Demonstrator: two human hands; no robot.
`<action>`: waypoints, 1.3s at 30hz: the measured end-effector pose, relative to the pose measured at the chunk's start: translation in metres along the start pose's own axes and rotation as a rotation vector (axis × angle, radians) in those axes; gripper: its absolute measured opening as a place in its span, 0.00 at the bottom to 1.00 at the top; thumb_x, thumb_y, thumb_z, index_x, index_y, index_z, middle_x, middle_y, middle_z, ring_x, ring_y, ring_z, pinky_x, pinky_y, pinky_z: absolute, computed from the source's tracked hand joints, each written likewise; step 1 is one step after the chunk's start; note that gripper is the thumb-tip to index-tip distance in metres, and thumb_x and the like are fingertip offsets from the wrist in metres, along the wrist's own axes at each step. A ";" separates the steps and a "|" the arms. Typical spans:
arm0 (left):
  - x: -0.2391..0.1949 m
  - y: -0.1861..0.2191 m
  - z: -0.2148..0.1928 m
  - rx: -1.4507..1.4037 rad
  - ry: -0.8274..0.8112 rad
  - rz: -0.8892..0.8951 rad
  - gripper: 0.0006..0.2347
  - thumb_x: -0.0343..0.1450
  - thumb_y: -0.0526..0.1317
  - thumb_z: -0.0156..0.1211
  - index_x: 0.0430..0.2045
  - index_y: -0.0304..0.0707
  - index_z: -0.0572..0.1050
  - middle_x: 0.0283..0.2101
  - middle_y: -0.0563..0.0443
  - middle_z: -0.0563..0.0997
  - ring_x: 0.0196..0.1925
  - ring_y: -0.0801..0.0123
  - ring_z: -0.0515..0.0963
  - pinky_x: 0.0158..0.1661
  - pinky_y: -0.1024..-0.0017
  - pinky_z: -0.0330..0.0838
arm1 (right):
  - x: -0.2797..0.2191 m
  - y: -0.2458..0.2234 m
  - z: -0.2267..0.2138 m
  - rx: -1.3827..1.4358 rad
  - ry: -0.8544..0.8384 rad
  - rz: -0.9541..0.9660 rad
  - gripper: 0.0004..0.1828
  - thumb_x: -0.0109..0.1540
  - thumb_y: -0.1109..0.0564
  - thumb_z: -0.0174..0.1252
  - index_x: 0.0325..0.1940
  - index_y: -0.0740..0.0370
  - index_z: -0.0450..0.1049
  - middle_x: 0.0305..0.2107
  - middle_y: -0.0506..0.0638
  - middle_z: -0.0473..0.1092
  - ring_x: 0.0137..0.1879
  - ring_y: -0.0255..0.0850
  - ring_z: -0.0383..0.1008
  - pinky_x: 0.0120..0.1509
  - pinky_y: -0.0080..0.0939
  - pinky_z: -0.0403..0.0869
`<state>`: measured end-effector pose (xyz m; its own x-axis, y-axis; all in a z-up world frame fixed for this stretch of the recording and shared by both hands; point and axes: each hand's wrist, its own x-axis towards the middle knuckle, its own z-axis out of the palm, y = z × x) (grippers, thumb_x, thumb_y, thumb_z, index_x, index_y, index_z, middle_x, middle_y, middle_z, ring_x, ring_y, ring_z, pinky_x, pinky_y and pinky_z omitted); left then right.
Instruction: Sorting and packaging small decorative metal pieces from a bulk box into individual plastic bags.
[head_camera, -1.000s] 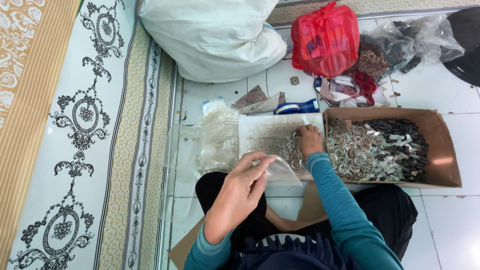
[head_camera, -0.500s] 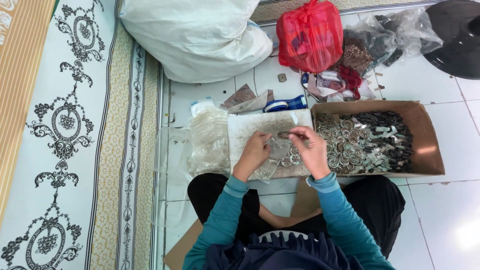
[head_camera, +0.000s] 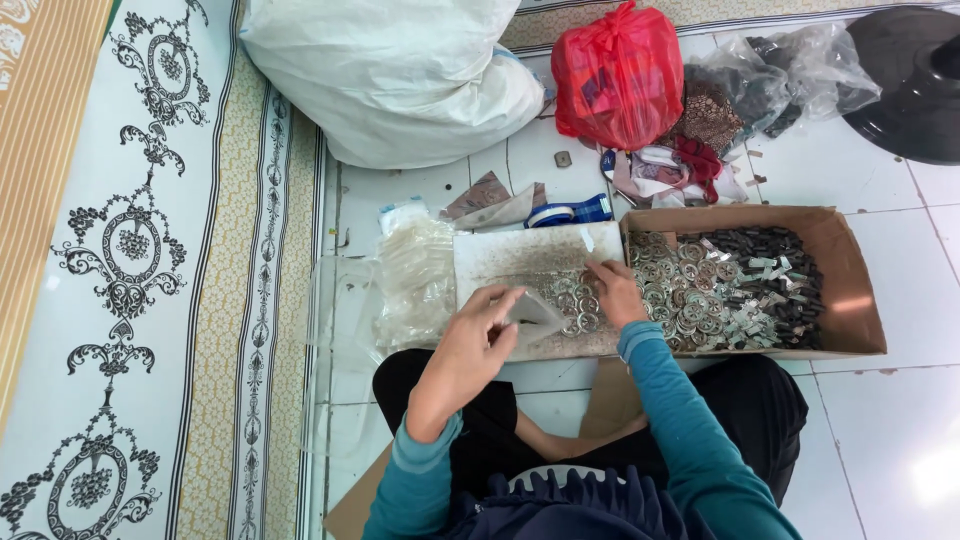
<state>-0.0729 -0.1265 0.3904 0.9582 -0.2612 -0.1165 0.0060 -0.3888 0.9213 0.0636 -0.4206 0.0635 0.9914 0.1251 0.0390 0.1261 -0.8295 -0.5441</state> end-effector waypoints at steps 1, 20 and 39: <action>-0.006 0.005 -0.002 0.003 -0.002 -0.001 0.20 0.75 0.32 0.49 0.64 0.28 0.67 0.62 0.30 0.71 0.44 0.58 0.83 0.43 0.65 0.80 | -0.001 0.004 0.002 0.003 0.000 0.002 0.23 0.67 0.66 0.55 0.65 0.49 0.75 0.52 0.54 0.71 0.62 0.57 0.72 0.60 0.58 0.80; 0.096 -0.124 0.068 0.147 -0.024 0.013 0.21 0.71 0.30 0.51 0.62 0.21 0.69 0.57 0.25 0.73 0.50 0.42 0.82 0.45 0.60 0.80 | -0.031 -0.098 -0.096 0.623 0.278 0.114 0.07 0.64 0.64 0.65 0.46 0.56 0.78 0.34 0.52 0.77 0.42 0.40 0.78 0.47 0.43 0.77; 0.010 0.001 -0.003 -0.107 0.042 0.075 0.21 0.72 0.30 0.52 0.63 0.28 0.68 0.59 0.34 0.75 0.36 0.65 0.84 0.37 0.68 0.79 | 0.002 -0.046 0.006 -0.446 -0.097 -0.179 0.17 0.64 0.51 0.60 0.56 0.31 0.79 0.67 0.43 0.62 0.73 0.48 0.58 0.69 0.50 0.65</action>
<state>-0.0621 -0.1269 0.3907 0.9683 -0.2477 -0.0327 -0.0374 -0.2729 0.9613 0.0593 -0.3787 0.0835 0.9477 0.3191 0.0094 0.3178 -0.9402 -0.1230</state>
